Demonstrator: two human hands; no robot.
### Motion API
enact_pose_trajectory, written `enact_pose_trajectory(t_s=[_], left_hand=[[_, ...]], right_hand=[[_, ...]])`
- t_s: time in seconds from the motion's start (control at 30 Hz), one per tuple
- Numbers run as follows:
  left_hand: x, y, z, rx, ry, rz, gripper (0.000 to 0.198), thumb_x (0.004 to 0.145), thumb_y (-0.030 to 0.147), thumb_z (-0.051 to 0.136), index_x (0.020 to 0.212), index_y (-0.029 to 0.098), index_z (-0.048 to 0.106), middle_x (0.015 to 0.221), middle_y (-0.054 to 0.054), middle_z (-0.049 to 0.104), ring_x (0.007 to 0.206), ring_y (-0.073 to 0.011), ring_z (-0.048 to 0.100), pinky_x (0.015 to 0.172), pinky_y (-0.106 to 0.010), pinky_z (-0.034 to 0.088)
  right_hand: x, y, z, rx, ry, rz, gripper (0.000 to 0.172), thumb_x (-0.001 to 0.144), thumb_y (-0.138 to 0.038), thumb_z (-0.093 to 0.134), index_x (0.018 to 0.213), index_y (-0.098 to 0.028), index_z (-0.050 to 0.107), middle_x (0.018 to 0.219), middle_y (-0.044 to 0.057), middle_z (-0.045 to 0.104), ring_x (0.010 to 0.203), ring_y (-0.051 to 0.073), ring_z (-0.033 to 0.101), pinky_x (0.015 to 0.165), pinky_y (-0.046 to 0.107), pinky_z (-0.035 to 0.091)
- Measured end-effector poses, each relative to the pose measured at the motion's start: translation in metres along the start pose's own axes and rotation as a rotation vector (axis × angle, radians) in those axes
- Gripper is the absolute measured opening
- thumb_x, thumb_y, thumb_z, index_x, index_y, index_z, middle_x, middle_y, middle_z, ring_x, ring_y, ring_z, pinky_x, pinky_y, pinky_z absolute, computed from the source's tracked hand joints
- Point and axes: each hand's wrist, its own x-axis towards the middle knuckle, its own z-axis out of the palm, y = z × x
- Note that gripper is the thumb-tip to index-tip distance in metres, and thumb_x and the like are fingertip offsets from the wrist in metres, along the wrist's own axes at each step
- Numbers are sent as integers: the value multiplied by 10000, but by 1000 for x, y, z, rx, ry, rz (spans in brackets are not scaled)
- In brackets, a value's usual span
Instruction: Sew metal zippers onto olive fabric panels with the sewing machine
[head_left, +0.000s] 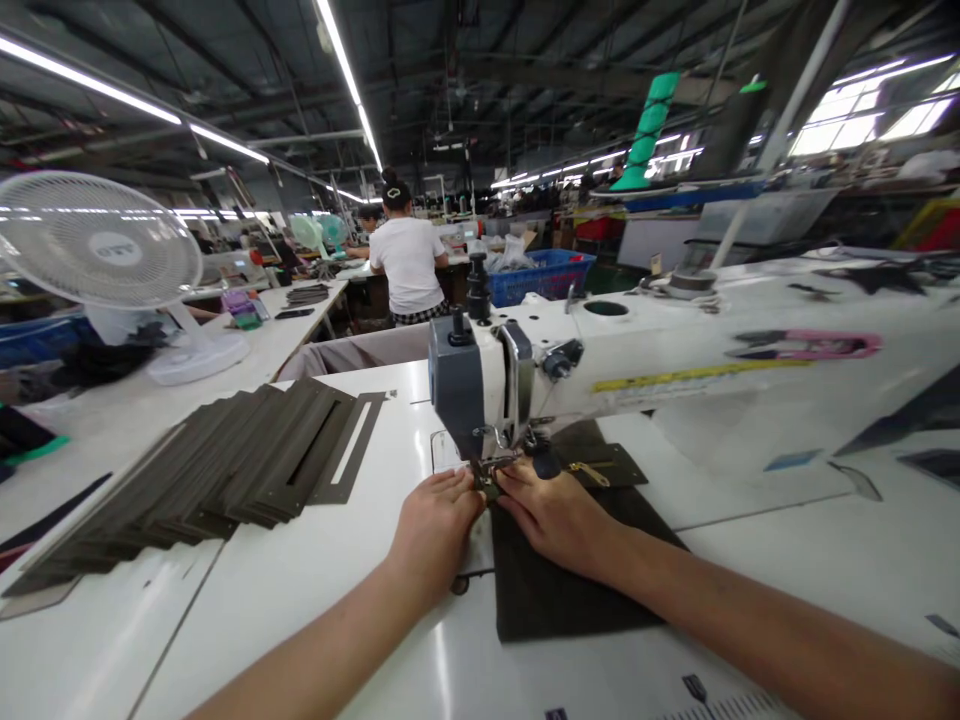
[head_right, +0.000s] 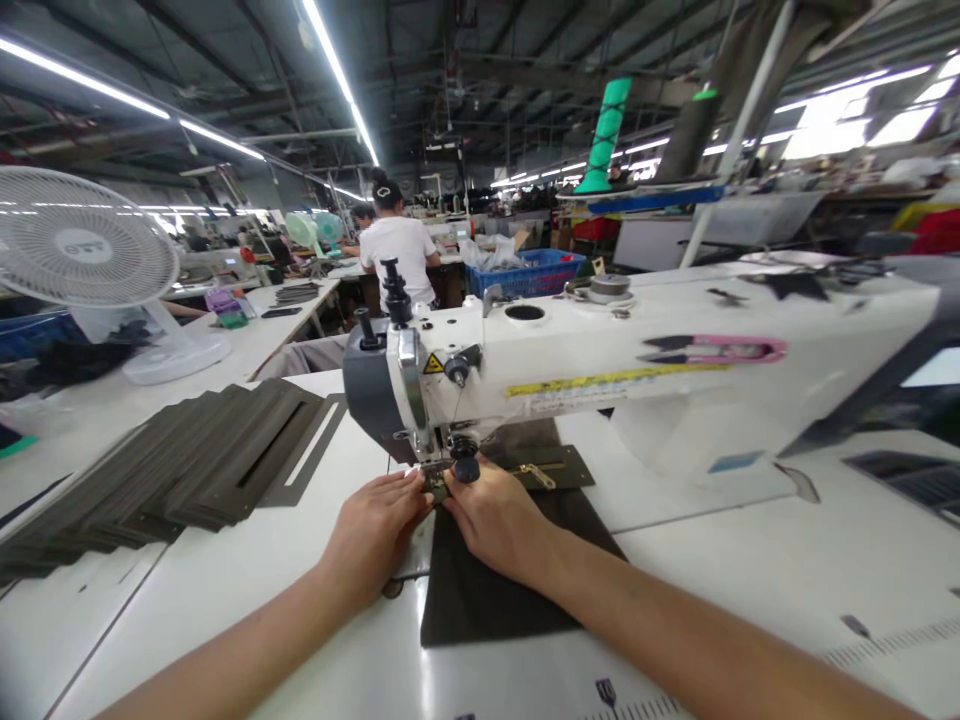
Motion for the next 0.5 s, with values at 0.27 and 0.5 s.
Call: enact_pose_trajectory(t_s=[0.27, 0.5], left_hand=[[-2, 2, 0, 0, -3, -18, 188, 832, 99, 461, 743, 160, 615, 814, -74, 685, 794, -188, 653, 792, -339, 521], [-8, 3, -7, 72, -103, -163, 229, 854, 149, 423, 1012, 137, 589, 1055, -123, 638, 1002, -226, 589, 879, -417, 465]], right_hand=[[-3, -2, 2, 18, -10, 37, 228, 849, -167, 407, 987, -125, 583, 982, 124, 628, 932, 218, 578, 851, 357, 443], [-6, -2, 0, -234, -75, 304, 658, 805, -575, 433, 1170, -35, 527, 1173, 236, 533, 1187, 390, 368, 989, 608, 154]])
